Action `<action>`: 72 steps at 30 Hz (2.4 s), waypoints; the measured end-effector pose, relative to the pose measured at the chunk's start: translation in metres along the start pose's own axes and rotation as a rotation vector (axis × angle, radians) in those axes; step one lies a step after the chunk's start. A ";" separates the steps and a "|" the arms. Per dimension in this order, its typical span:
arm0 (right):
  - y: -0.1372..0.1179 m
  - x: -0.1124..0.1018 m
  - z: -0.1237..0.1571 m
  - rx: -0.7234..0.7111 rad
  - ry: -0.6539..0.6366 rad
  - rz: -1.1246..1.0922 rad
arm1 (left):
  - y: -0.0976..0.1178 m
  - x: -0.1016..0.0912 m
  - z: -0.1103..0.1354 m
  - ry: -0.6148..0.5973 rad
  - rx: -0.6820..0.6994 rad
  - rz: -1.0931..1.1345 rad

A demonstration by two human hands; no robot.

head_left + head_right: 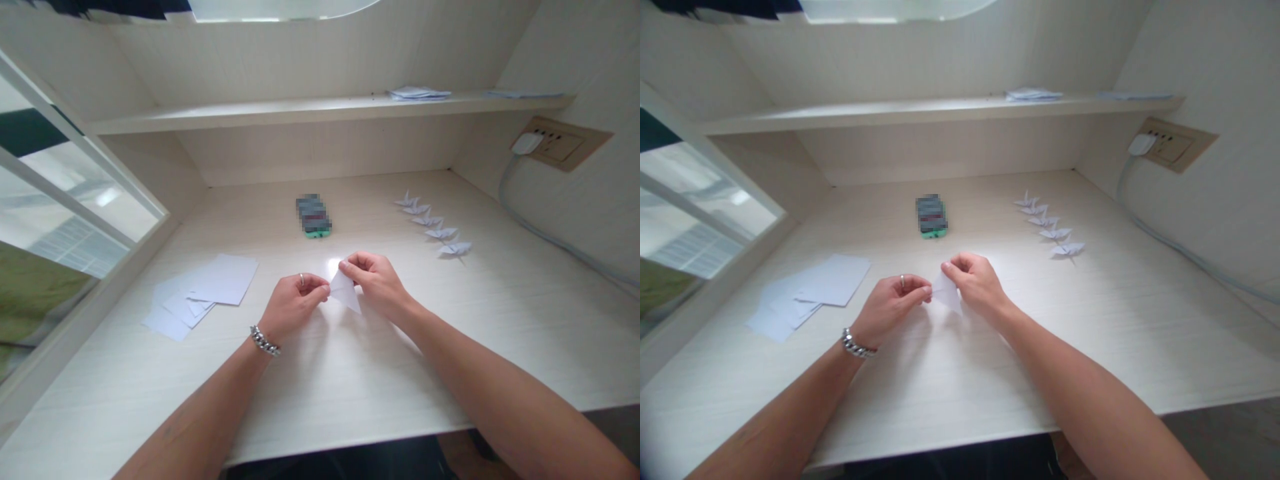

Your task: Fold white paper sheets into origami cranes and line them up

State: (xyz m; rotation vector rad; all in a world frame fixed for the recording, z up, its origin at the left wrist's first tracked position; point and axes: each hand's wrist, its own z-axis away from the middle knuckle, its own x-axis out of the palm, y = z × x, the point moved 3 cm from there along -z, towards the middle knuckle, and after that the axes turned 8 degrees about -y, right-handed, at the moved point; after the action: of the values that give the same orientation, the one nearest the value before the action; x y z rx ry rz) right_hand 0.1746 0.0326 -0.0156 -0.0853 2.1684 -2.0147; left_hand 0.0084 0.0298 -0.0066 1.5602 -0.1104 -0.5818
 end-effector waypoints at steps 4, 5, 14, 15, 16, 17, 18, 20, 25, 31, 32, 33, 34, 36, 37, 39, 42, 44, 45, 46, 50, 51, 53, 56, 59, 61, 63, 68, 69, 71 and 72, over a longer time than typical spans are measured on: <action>0.002 -0.003 -0.002 -0.016 0.018 -0.057 | 0.000 -0.002 0.000 0.028 -0.010 -0.001; 0.001 -0.005 -0.002 -0.024 0.029 -0.072 | 0.000 -0.002 0.000 0.037 -0.015 0.003; -0.002 -0.011 0.000 -0.043 0.066 -0.116 | -0.005 0.000 0.000 0.017 -0.043 0.080; -0.001 -0.009 0.000 -0.042 0.048 -0.096 | -0.004 0.001 0.000 0.002 -0.039 0.087; -0.001 -0.007 0.000 -0.043 0.031 -0.076 | -0.004 0.002 0.001 -0.010 -0.036 0.089; 0.000 -0.005 0.001 -0.044 0.019 -0.057 | -0.003 0.003 0.001 -0.018 -0.036 0.090; 0.000 -0.005 0.001 -0.047 0.011 -0.040 | -0.003 0.003 0.001 -0.023 -0.037 0.090; 0.001 -0.006 0.000 -0.049 0.013 -0.026 | -0.003 0.003 0.001 -0.022 -0.046 0.098; 0.001 -0.010 -0.001 -0.042 0.059 -0.073 | -0.004 0.002 0.001 -0.001 -0.060 0.146; -0.002 -0.001 0.002 -0.058 -0.008 -0.014 | -0.002 0.004 0.001 -0.036 -0.017 0.089; -0.002 -0.001 0.002 -0.067 0.002 -0.014 | -0.002 0.003 0.000 -0.014 -0.013 0.080; -0.002 -0.001 0.002 -0.070 0.018 -0.013 | -0.003 0.002 0.000 0.014 -0.012 0.086; -0.001 -0.002 0.002 -0.068 0.027 -0.009 | -0.004 0.000 0.000 0.043 -0.008 0.107; -0.001 0.000 0.002 -0.059 -0.023 0.015 | -0.006 -0.001 -0.001 0.084 0.013 0.181; -0.001 0.002 0.002 -0.062 -0.072 0.034 | -0.008 -0.001 -0.001 0.092 0.026 0.220; -0.004 0.006 0.004 -0.093 -0.145 0.071 | -0.010 -0.001 -0.001 0.086 0.040 0.271; -0.009 0.008 0.008 -0.138 -0.117 0.115 | -0.010 0.001 -0.001 0.048 0.043 0.263; -0.012 0.009 0.010 -0.156 -0.086 0.151 | -0.009 0.002 -0.001 0.021 0.057 0.245; -0.013 0.009 0.011 -0.168 -0.080 0.170 | -0.008 0.002 -0.001 0.007 0.068 0.238; -0.014 0.009 0.012 -0.182 -0.079 0.188 | -0.007 0.002 -0.001 -0.005 0.078 0.228; -0.018 0.010 0.014 -0.239 -0.078 0.247 | -0.005 0.002 0.000 -0.026 0.117 0.175; -0.019 0.010 0.015 -0.249 -0.074 0.260 | -0.005 0.002 0.000 -0.021 0.123 0.165; -0.020 0.010 0.015 -0.263 -0.067 0.282 | -0.006 0.002 0.000 -0.015 0.130 0.147; -0.022 0.010 0.016 -0.279 -0.053 0.320 | -0.006 0.001 0.000 -0.019 0.131 0.114; -0.024 0.010 0.016 -0.291 -0.059 0.351 | -0.004 0.001 0.000 -0.009 0.132 0.077; -0.025 0.010 0.017 -0.290 -0.063 0.362 | -0.004 0.000 0.001 0.010 0.133 0.064; -0.025 0.010 0.017 -0.281 -0.063 0.362 | -0.005 0.000 0.001 0.033 0.128 0.054; -0.023 0.011 0.016 -0.264 -0.077 0.344 | -0.007 0.000 0.002 0.043 0.114 0.018; -0.022 0.011 0.016 -0.266 -0.075 0.345 | -0.007 0.000 0.002 0.037 0.115 0.015; -0.022 0.011 0.016 -0.267 -0.074 0.350 | -0.006 0.000 0.002 0.028 0.113 0.015; -0.022 0.011 0.016 -0.268 -0.078 0.349 | -0.005 0.000 0.002 0.022 0.110 0.023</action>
State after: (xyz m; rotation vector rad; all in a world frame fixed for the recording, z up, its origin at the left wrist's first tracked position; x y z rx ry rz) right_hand 0.1648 0.0136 0.0042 0.1656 2.2091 -1.5062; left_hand 0.0062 0.0280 -0.0116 1.6695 -0.1457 -0.5474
